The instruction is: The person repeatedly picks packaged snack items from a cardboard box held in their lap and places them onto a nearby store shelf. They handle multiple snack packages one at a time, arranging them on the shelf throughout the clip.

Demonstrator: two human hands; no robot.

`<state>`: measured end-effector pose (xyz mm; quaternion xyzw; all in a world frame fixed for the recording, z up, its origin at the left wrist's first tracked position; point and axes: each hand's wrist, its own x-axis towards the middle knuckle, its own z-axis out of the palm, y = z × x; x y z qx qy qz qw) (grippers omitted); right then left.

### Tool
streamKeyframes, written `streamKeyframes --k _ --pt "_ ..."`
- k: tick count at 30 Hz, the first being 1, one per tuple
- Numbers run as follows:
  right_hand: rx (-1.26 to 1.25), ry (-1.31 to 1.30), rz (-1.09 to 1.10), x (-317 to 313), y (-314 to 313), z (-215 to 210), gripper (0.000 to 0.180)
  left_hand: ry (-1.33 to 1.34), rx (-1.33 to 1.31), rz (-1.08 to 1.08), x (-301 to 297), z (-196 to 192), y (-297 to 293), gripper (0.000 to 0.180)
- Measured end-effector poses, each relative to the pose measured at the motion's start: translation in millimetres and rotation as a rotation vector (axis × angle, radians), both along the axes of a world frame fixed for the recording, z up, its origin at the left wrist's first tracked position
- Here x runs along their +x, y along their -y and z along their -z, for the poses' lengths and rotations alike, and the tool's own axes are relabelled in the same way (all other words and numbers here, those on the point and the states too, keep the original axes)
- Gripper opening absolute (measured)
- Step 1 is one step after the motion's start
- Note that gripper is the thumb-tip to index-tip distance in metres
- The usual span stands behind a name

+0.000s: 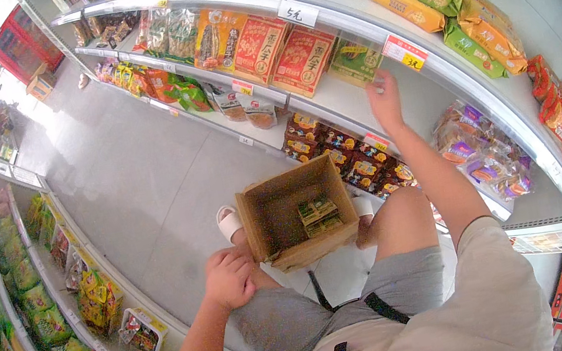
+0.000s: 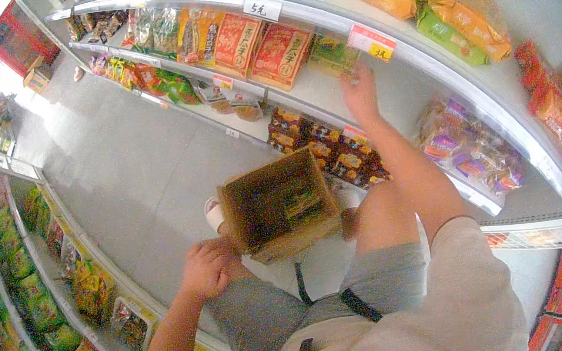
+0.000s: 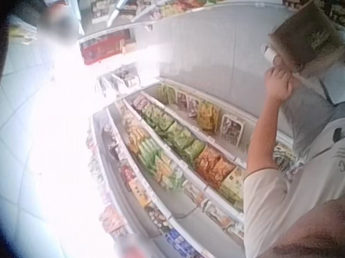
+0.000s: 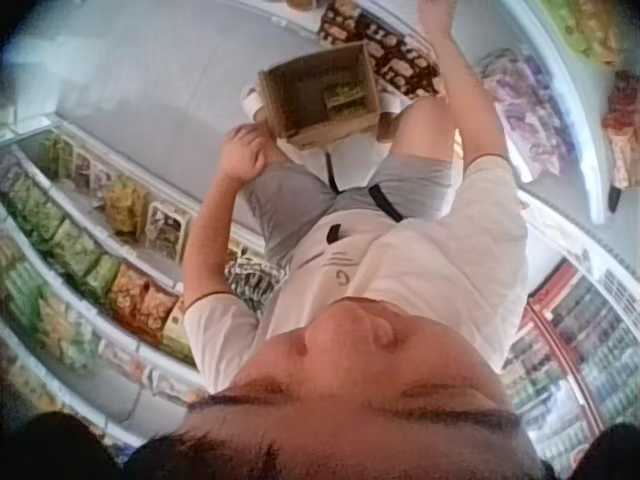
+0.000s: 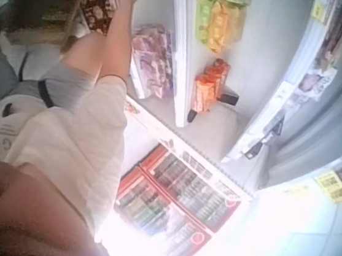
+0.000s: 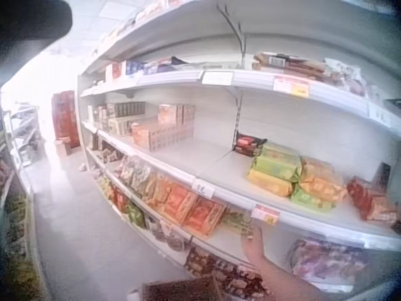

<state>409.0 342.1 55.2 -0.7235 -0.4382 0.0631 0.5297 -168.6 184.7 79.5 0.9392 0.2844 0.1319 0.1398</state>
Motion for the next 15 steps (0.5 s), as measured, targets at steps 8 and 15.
streamKeyframes --k 8,15 --pt "-0.046 -0.278 0.201 116 -86 18 0.052 -0.067 -0.006 0.039 7 -14 -9 0.035" --pt "-0.058 -0.398 0.171 120 -106 27 0.046 -0.092 -0.108 0.039 -5 3 -10 0.038"
